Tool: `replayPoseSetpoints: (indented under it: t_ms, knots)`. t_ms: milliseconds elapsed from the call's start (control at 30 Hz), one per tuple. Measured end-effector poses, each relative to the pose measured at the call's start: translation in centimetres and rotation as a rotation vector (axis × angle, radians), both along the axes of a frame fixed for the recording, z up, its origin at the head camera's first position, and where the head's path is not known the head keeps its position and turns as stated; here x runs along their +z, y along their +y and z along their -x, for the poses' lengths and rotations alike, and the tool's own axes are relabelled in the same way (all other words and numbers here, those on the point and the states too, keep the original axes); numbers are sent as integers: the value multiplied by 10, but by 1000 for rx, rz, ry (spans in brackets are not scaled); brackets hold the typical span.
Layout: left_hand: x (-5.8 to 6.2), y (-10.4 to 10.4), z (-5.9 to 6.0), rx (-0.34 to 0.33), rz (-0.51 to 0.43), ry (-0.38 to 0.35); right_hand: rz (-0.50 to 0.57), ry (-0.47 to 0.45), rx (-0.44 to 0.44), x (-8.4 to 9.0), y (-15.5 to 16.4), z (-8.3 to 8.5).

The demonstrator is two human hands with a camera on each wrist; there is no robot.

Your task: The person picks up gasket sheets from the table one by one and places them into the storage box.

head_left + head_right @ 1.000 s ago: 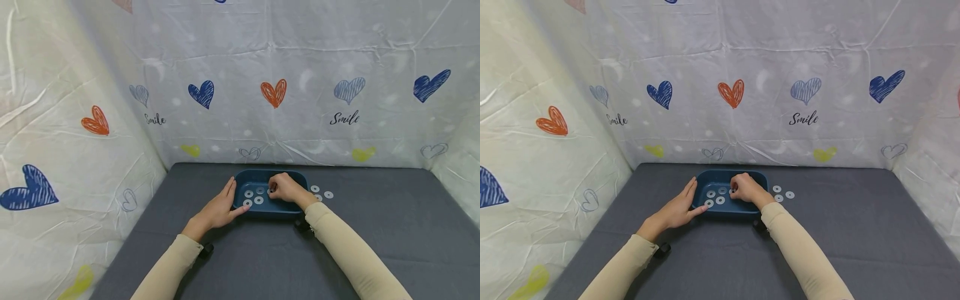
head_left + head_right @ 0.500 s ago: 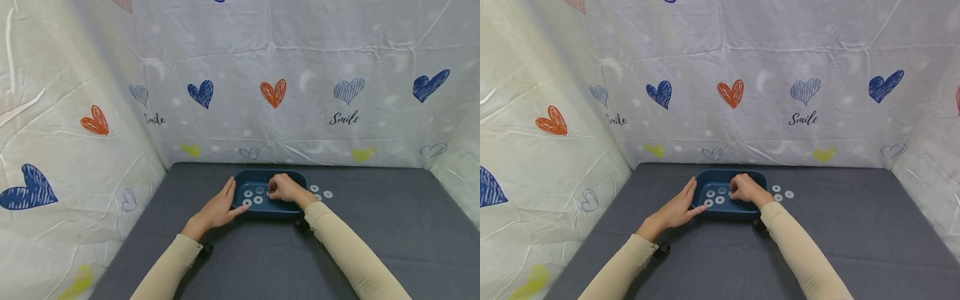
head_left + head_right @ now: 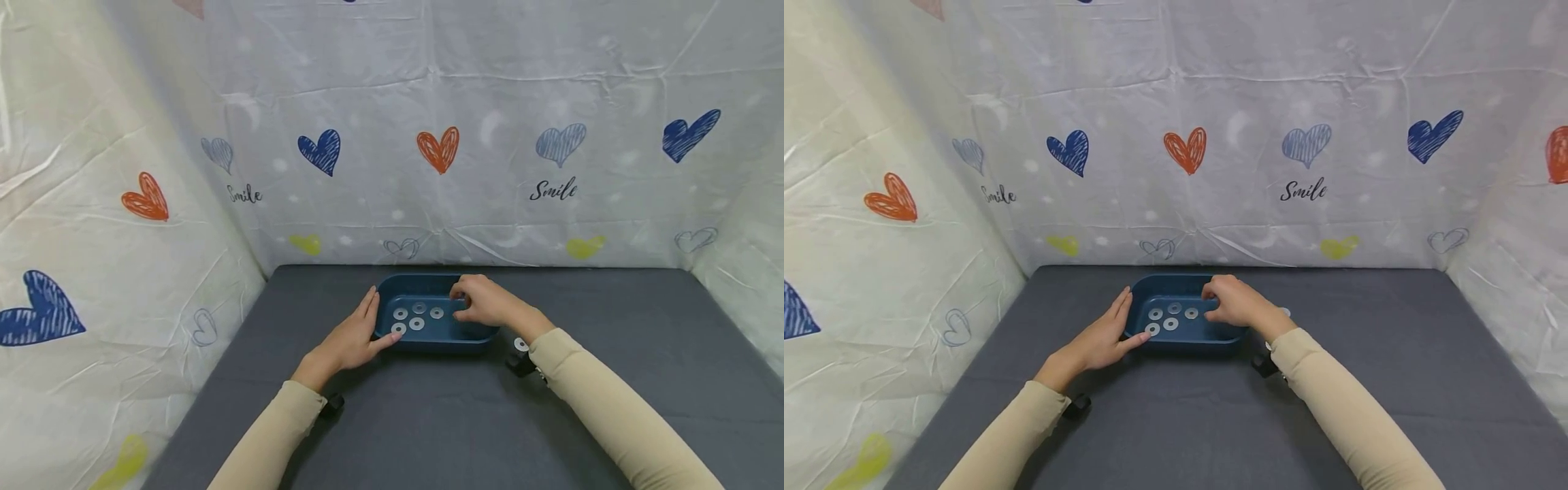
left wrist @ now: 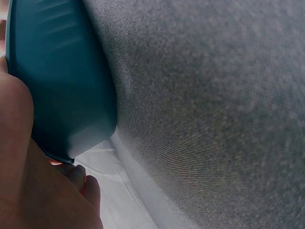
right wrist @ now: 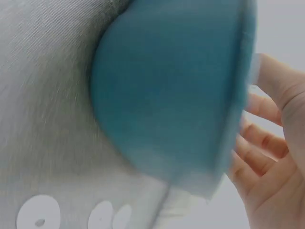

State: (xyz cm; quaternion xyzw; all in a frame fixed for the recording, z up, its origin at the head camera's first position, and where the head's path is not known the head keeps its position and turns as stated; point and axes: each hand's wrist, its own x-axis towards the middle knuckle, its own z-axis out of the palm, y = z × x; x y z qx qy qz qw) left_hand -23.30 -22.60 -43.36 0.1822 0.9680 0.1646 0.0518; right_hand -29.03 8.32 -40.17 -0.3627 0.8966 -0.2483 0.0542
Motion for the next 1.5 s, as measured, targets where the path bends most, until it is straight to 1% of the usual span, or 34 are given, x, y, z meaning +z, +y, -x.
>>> replayPoseSetpoints:
  t_ms: [133, 267, 367, 533, 700, 800, 900, 1133, 1367, 1500]
  knots:
    - [0, -1, 0, -3, 5, 4, -1, 37, -3, 8, 14, -9]
    - [0, -1, 0, -5, 9, 7, 13, 54, -12, 12, 28, -16]
    - [0, -1, 0, -4, 4, 3, 54, 62, -1, 11, 38, -19]
    - [0, -1, 0, -4, 3, 0, 115, 67, -12, 10, 53, -25]
    - [-1, -1, 1, -6, -5, 11, 113, 73, -24, 7, 70, -26]
    - [-1, -1, 1, -6, -8, 12, 90, 58, -37, 3, 82, -27]
    - [-2, -1, 1, -6, -4, 12, 73, 41, -69, -3, 95, -27]
    - [-3, -2, 2, -5, -3, 14, 82, 27, -132, -17, 122, -21]
    - [-4, -2, 2, -2, -6, 13, 67, -24, -207, -32, 136, -15]
    - [-4, -1, 2, 0, -9, 11, 80, -12, -257, -42, 138, -12]
